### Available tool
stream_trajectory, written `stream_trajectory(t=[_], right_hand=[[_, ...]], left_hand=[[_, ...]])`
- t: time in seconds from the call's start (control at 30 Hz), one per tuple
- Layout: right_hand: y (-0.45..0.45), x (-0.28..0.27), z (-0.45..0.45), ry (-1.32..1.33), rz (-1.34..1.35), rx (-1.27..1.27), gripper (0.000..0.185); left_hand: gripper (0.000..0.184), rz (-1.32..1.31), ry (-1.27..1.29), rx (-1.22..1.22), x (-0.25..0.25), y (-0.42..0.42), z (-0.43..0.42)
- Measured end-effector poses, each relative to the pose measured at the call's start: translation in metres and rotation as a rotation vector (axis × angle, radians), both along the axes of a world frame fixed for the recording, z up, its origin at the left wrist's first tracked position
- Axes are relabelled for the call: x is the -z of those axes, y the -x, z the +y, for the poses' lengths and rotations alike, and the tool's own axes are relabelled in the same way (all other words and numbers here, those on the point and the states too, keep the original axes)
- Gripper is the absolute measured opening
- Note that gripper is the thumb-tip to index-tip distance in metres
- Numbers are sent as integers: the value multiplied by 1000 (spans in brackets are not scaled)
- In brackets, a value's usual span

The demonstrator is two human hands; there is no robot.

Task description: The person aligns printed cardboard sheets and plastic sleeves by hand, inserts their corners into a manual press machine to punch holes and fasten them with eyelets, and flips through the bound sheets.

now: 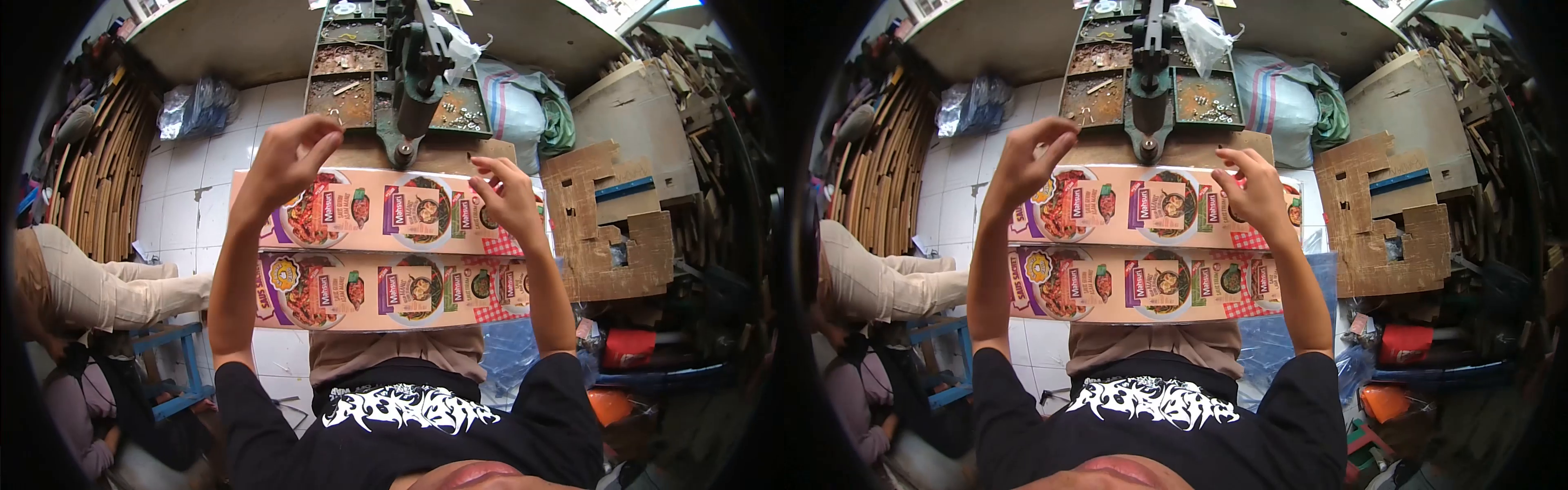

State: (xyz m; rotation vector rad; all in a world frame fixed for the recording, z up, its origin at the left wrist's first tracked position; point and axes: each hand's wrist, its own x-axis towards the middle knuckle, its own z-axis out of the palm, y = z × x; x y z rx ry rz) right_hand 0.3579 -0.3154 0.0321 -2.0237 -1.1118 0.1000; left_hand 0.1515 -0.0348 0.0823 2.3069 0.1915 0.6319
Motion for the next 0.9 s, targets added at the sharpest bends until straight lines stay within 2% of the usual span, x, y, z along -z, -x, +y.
stream_trajectory(t=[0.03, 0.1, 0.2, 0.23, 0.3, 0.33, 0.4, 0.53, 0.6, 0.7, 0.83, 0.9], right_hand=[[-2, -2, -20, -5, -11, 18, 30], [-6, 0, -61, 179, -370, 312, 37], [-14, 29, -116, 265, -370, 520, 42], [-13, 36, -123, 263, -370, 528, 42], [-9, 46, -132, 200, -57, 485, 43], [-7, 48, -134, 202, -49, 492, 43], [-3, 52, -130, 159, -41, 542, 44], [-12, 62, -128, 74, 69, 658, 45], [-17, 68, -129, 36, 75, 657, 42], [-17, 59, -125, -65, 251, 672, 37], [-32, 75, -136, -232, 386, 598, 34], [-31, 76, -134, -185, 328, 625, 34]], left_hand=[[25, 35, -62, -49, 2, 19, -1], [30, 62, -230, -227, 13, 53, 1], [37, 147, -422, -532, 61, 94, 23], [37, 143, -424, -525, 71, 104, 27], [39, 258, -236, -639, 82, 116, 27], [39, 263, -240, -630, 84, 116, 26], [39, 236, 110, -747, 87, 119, 20], [38, 158, 41, -773, 99, 119, 33], [37, 187, 168, -769, 96, 121, 32], [36, 135, 180, -700, 117, 129, 53], [34, 148, 144, -704, 106, 128, 47], [34, 162, 102, -713, 99, 124, 38]])
